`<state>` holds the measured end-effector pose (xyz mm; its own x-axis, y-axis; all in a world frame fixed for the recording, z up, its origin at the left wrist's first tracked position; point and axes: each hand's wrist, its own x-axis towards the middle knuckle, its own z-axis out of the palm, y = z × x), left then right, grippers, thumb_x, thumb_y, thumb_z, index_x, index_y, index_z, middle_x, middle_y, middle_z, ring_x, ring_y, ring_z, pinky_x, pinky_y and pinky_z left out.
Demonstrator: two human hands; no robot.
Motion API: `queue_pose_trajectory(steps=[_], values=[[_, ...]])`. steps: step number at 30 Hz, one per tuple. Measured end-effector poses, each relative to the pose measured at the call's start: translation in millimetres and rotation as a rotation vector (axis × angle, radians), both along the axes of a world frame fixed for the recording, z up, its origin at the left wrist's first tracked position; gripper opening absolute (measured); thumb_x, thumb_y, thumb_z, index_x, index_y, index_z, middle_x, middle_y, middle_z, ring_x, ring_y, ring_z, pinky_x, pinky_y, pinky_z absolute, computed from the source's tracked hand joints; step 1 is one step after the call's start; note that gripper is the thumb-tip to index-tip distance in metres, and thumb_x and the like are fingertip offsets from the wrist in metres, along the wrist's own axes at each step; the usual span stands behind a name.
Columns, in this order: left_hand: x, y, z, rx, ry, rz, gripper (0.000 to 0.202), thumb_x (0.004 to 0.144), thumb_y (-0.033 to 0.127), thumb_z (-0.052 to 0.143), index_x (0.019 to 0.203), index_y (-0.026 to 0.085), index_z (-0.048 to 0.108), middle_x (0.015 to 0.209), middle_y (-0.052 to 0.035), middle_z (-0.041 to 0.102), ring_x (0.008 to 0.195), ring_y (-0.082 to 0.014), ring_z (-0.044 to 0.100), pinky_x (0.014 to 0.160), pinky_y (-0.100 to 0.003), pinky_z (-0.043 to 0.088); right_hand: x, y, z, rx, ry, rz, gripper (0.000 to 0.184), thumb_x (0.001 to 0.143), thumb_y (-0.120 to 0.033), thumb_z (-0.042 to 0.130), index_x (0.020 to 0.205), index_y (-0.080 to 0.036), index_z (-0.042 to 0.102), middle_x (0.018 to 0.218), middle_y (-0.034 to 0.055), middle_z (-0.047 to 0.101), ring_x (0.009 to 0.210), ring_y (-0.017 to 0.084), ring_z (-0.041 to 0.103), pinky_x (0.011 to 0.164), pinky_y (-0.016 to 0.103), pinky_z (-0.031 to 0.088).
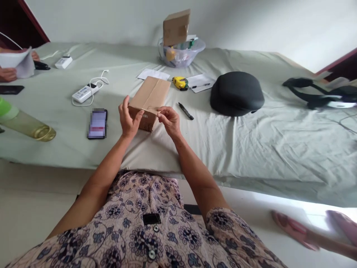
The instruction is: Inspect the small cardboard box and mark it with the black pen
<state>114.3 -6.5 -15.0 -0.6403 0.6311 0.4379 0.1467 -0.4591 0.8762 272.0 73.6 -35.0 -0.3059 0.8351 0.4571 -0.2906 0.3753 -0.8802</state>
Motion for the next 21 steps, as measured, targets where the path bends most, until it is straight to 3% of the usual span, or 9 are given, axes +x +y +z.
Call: queue_pose_trajectory(steps=[3, 6, 10, 12, 14, 17, 21], values=[[8, -2, 1.8, -0.007, 0.006, -0.016, 0.064, 0.073, 0.053, 0.088, 0.125, 0.023, 0.067, 0.148, -0.0152, 0.054, 0.156, -0.0409, 0.028, 0.123, -0.052, 0.035, -3, -5, -3.4, 0.052, -0.011, -0.06, 0.046, 0.075, -0.07, 0.079, 0.089, -0.027, 0.069, 0.057, -0.0082, 0.05, 0.053, 0.01, 0.049, 0.054, 0.026, 0.045], [12, -4, 2.4, -0.031, 0.122, -0.076, 0.075, 0.07, 0.067, 0.085, 0.126, 0.02, 0.069, 0.157, -0.015, 0.048, 0.159, -0.0432, 0.023, 0.125, -0.057, 0.032, -4, -9, -6.1, 0.096, -0.027, -0.089, 0.043, 0.079, -0.068, 0.076, 0.091, -0.028, 0.068, 0.06, -0.0071, 0.051, 0.053, 0.01, 0.051, 0.056, 0.028, 0.046], [12, -2, 1.5, -0.068, 0.274, -0.116, 0.093, 0.082, 0.089, 0.05, 0.131, 0.012, 0.068, 0.168, -0.0133, 0.036, 0.163, -0.0439, 0.005, 0.124, -0.063, 0.025, -5, -12, -8.4, 0.11, -0.039, -0.123, 0.042, 0.081, -0.068, 0.075, 0.092, -0.028, 0.069, 0.07, -0.0045, 0.058, 0.056, 0.011, 0.055, 0.057, 0.029, 0.048], [13, 0, 0.1, -0.091, 0.259, -0.107, 0.1, 0.086, 0.092, 0.033, 0.13, 0.01, 0.068, 0.168, -0.0124, 0.037, 0.163, -0.0433, -0.006, 0.123, -0.067, 0.024, -5, -12, -8.2, 0.109, -0.055, -0.133, 0.044, 0.08, -0.069, 0.074, 0.092, -0.027, 0.069, 0.07, -0.0043, 0.059, 0.057, 0.012, 0.055, 0.057, 0.03, 0.05], [14, 2, -1.7, -0.114, 0.233, -0.094, 0.101, 0.087, 0.092, 0.028, 0.13, 0.01, 0.068, 0.169, -0.0111, 0.036, 0.162, -0.0427, -0.012, 0.123, -0.069, 0.021, -4, -12, -7.0, 0.12, -0.06, -0.135, 0.044, 0.08, -0.069, 0.075, 0.093, -0.028, 0.07, 0.067, -0.0044, 0.058, 0.057, 0.013, 0.057, 0.059, 0.032, 0.052], [18, 2, -4.3, -0.116, 0.218, -0.11, 0.09, 0.085, 0.089, 0.044, 0.129, 0.014, 0.067, 0.173, -0.0082, 0.028, 0.162, -0.0424, -0.012, 0.124, -0.068, 0.022, -2, -11, -5.1, 0.131, -0.039, -0.117, 0.04, 0.08, -0.064, 0.078, 0.092, -0.027, 0.07, 0.064, -0.0044, 0.056, 0.059, 0.015, 0.059, 0.063, 0.034, 0.055], [17, 3, -12.4, -0.046, 0.155, -0.107, 0.077, 0.072, 0.076, 0.078, 0.124, 0.02, 0.068, 0.171, -0.0137, 0.028, 0.162, -0.0468, 0.008, 0.122, -0.069, 0.032, 4, -8, -6.3, 0.076, -0.046, -0.056, 0.045, 0.077, -0.062, 0.082, 0.104, -0.029, 0.068, 0.067, -0.0046, 0.061, 0.063, 0.015, 0.064, 0.066, 0.033, 0.059]])
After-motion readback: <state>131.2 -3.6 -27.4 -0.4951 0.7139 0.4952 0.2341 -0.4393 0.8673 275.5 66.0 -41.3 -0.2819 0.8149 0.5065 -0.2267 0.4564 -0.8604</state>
